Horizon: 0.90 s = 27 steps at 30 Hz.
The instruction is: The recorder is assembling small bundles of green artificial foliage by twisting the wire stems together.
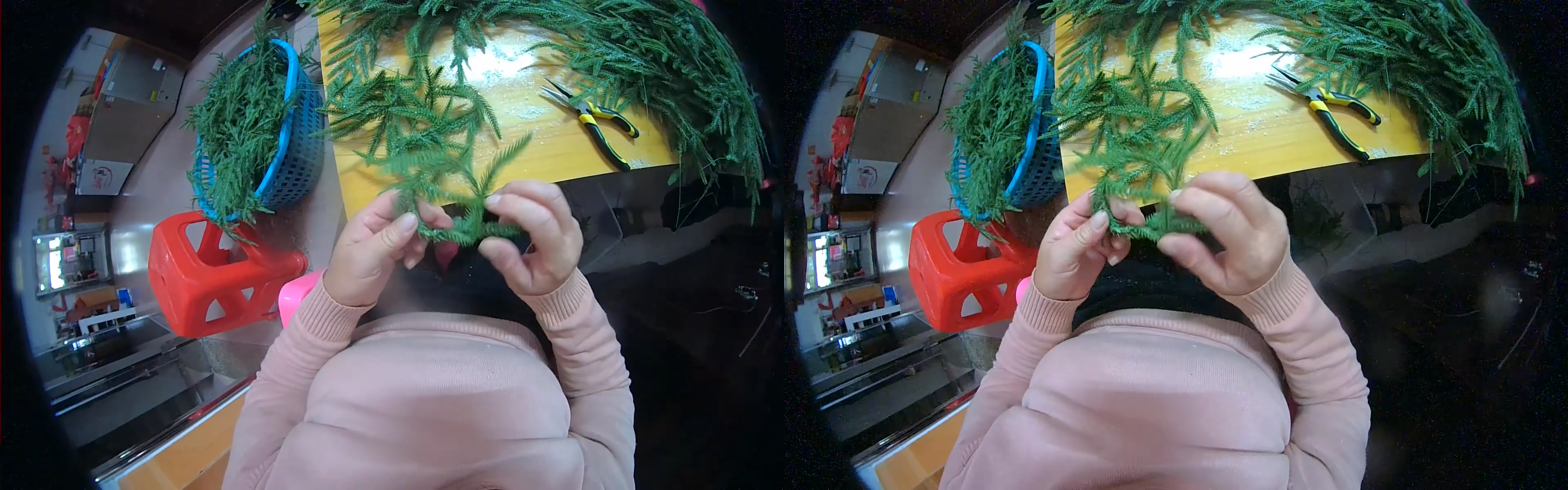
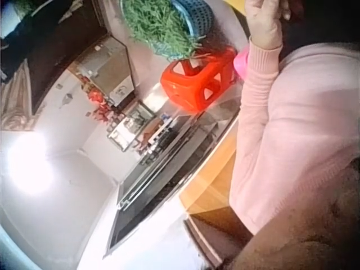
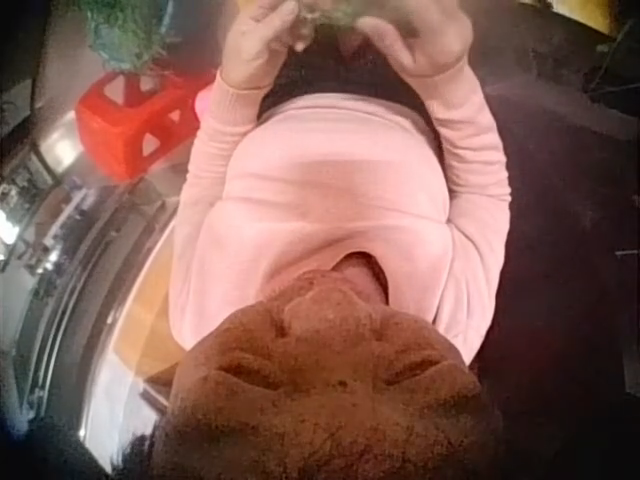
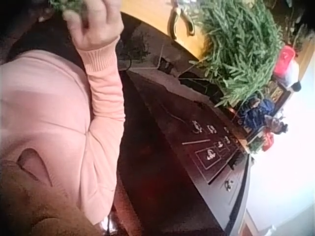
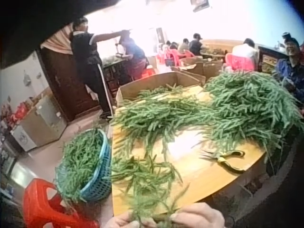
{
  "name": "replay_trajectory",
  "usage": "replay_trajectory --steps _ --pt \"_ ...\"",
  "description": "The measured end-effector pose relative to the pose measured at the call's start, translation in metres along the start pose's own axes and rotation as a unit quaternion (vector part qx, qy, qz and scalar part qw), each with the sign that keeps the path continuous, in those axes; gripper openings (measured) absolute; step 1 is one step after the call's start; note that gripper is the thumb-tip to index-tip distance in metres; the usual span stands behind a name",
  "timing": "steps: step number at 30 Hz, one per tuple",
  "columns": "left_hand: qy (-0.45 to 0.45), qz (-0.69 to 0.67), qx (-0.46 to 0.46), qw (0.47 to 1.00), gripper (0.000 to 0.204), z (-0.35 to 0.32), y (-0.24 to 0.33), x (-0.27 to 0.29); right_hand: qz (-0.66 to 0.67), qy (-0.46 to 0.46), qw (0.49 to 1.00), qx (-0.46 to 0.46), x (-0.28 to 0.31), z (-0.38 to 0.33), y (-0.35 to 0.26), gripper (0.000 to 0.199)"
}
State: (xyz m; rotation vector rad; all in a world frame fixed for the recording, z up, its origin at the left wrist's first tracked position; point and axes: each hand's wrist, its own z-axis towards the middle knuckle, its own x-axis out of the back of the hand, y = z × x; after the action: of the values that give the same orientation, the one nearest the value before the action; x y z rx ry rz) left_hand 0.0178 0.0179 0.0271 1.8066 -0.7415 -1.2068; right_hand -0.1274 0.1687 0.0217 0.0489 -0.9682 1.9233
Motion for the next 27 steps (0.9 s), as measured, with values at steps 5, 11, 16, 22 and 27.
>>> replay_trajectory --steps 5,11,16,22,27 --pt "0.007 0.056 0.038 0.998 0.021 -0.005 -0.007 -0.004 0.051 0.066 0.989 -0.126 -0.006 -0.006 0.0 0.02" --pt "-0.009 0.159 0.047 0.986 0.021 -0.004 -0.011 -0.001 0.087 0.15 0.968 -0.184 -0.008 -0.002 0.008 0.018" --pt "-0.002 0.166 0.02 0.986 0.022 -0.004 -0.012 -0.006 0.0 0.029 0.996 -0.088 -0.008 0.0 0.009 0.019" --pt "-0.005 0.157 0.083 0.984 0.027 -0.005 -0.009 -0.004 -0.051 -0.037 0.997 -0.033 -0.009 -0.002 0.01 0.016" --pt "-0.047 0.122 0.124 0.984 0.028 -0.002 -0.008 -0.002 -0.074 -0.037 0.997 -0.013 -0.008 -0.003 0.008 0.017"
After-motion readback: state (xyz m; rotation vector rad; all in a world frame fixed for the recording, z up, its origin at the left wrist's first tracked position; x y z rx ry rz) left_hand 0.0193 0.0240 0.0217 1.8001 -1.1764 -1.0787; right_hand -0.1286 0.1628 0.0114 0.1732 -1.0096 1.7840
